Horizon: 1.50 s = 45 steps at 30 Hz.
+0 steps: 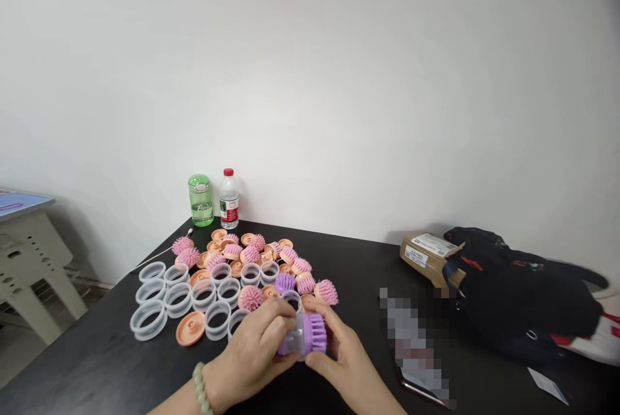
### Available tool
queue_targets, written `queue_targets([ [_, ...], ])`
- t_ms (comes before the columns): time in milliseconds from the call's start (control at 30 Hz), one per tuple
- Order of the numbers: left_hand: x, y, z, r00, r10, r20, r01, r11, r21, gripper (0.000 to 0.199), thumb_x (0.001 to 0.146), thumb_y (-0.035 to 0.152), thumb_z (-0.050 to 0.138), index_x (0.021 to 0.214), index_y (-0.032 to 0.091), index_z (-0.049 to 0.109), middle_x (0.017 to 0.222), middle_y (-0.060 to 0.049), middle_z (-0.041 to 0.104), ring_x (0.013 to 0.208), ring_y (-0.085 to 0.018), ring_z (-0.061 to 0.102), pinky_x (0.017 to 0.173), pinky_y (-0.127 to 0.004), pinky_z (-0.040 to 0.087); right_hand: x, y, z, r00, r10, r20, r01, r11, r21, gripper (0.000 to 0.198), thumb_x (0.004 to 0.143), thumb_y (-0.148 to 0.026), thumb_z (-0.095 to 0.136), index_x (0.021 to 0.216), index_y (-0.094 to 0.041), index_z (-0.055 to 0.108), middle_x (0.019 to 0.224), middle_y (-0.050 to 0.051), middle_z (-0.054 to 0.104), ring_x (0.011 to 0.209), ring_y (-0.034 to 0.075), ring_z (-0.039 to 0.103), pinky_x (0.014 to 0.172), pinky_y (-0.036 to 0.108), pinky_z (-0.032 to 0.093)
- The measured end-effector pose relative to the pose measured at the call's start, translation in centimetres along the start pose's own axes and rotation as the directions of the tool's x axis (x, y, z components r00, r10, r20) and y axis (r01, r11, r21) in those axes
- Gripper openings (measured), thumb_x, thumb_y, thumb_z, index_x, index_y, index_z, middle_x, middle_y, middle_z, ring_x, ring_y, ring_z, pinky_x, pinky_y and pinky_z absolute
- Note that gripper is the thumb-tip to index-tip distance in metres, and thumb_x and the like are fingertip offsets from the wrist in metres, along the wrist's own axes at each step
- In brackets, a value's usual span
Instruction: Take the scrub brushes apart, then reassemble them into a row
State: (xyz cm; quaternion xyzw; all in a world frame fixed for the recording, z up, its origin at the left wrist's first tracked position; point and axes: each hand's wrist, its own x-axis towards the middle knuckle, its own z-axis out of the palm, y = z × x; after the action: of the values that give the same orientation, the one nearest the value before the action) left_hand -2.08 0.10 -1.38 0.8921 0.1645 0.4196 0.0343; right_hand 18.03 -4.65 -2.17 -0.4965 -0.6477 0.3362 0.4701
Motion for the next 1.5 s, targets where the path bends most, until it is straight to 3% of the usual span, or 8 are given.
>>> queue_targets([
  [567, 0.0, 0.7, -0.4, 0.961, -0.256, 0.104, 0.269, 0.952, -0.144, 0.05, 0.075, 0.027, 0.077, 0.114, 0.025, 0.046, 0.102, -0.005, 0.064, 0.091, -0.023, 0.063, 0.079, -0.033, 0.051, 0.0, -1.1, -1.2, 0.982, -0.181, 0.055, 0.185, 0.979, -0.086, 0.053, 0.072, -0.057, 0.079, 0.113, -0.027, 0.066, 0.122, 0.01, 0.066, 0.119, 0.032, 0.06, 0.105, 0.044, 0.046],
  [700, 0.8, 0.7, -1.2, 0.87, -0.421, 0.259, 0.493, 0.71, -0.503, 0.041, 0.07, 0.036, 0.08, 0.096, 0.022, 0.052, 0.089, -0.001, 0.057, 0.078, -0.017, 0.054, 0.069, -0.028, 0.044, -0.1, -2.7, -2.2, 0.903, -0.41, 0.126, 0.42, 0.905, -0.067, 0.042, 0.078, -0.039, 0.08, 0.115, -0.032, 0.063, 0.11, 0.004, 0.069, 0.111, 0.026, 0.062, 0.104, 0.043, 0.045],
  [800, 1.3, 0.7, -1.9, 0.811, -0.378, 0.447, 0.561, 0.282, -0.779, 0.044, 0.074, 0.046, 0.078, 0.102, 0.022, 0.054, 0.084, 0.0, 0.058, 0.074, -0.015, 0.054, 0.067, -0.026, 0.041, -0.3, -3.1, -3.0, 0.872, -0.488, 0.048, 0.488, 0.873, 0.011, 0.035, 0.082, -0.031, 0.077, 0.115, -0.034, 0.063, 0.111, 0.005, 0.066, 0.109, 0.025, 0.06, 0.098, 0.04, 0.049],
  [900, 1.5, 0.9, -2.3, 0.772, -0.391, 0.502, 0.54, -0.014, -0.842, 0.053, 0.078, 0.047, 0.077, 0.122, 0.025, 0.057, 0.099, -0.004, 0.065, 0.09, -0.017, 0.06, 0.08, -0.028, 0.044, -0.5, -2.7, -3.7, 0.92, -0.381, -0.094, 0.391, 0.911, 0.135, 0.035, 0.083, -0.035, 0.075, 0.116, -0.034, 0.062, 0.115, 0.006, 0.062, 0.107, 0.025, 0.061, 0.09, 0.036, 0.053],
  [1033, 1.6, 0.6, -2.2, 0.715, -0.558, 0.421, 0.436, -0.114, -0.893, 0.051, 0.077, 0.045, 0.079, 0.122, 0.027, 0.065, 0.112, -0.004, 0.065, 0.102, -0.017, 0.059, 0.088, -0.026, 0.043, -0.3, -2.0, -4.5, 0.986, -0.112, -0.121, 0.138, 0.963, 0.231, 0.037, 0.085, -0.042, 0.069, 0.119, -0.032, 0.06, 0.112, 0.005, 0.063, 0.099, 0.023, 0.063, 0.082, 0.031, 0.054],
  [1167, 1.6, -0.4, -1.7, 0.668, -0.663, 0.338, 0.346, -0.125, -0.93, 0.046, 0.068, 0.042, 0.087, 0.105, 0.024, 0.068, 0.096, -0.002, 0.065, 0.09, -0.017, 0.063, 0.08, -0.025, 0.047, 0.3, -2.7, -5.6, 0.994, 0.069, 0.082, -0.066, 0.997, -0.031, 0.031, 0.08, -0.029, 0.07, 0.11, -0.027, 0.062, 0.101, 0.003, 0.063, 0.091, 0.022, 0.063, 0.077, 0.031, 0.052],
  [1367, 1.6, -0.9, -1.6, 0.633, -0.726, 0.268, 0.38, -0.01, -0.925, 0.056, 0.061, 0.04, 0.09, 0.109, 0.025, 0.064, 0.112, -0.005, 0.061, 0.104, -0.022, 0.062, 0.089, -0.034, 0.05, 0.2, -3.6, -6.1, 0.931, 0.198, 0.308, -0.032, 0.881, -0.471, 0.028, 0.065, -0.015, 0.075, 0.089, -0.027, 0.066, 0.097, -0.002, 0.066, 0.094, 0.023, 0.061, 0.082, 0.032, 0.046],
  [1500, 1.8, -0.5, -2.4, 0.695, -0.546, 0.467, 0.534, -0.042, -0.844, 0.055, 0.064, 0.044, 0.086, 0.108, 0.02, 0.064, 0.098, -0.006, 0.066, 0.087, -0.021, 0.065, 0.079, -0.034, 0.05, 0.0, -2.4, -5.4, 0.884, 0.283, 0.372, -0.052, 0.85, -0.524, 0.034, 0.063, -0.021, 0.08, 0.095, -0.029, 0.069, 0.105, -0.001, 0.069, 0.104, 0.028, 0.061, 0.086, 0.033, 0.046],
])
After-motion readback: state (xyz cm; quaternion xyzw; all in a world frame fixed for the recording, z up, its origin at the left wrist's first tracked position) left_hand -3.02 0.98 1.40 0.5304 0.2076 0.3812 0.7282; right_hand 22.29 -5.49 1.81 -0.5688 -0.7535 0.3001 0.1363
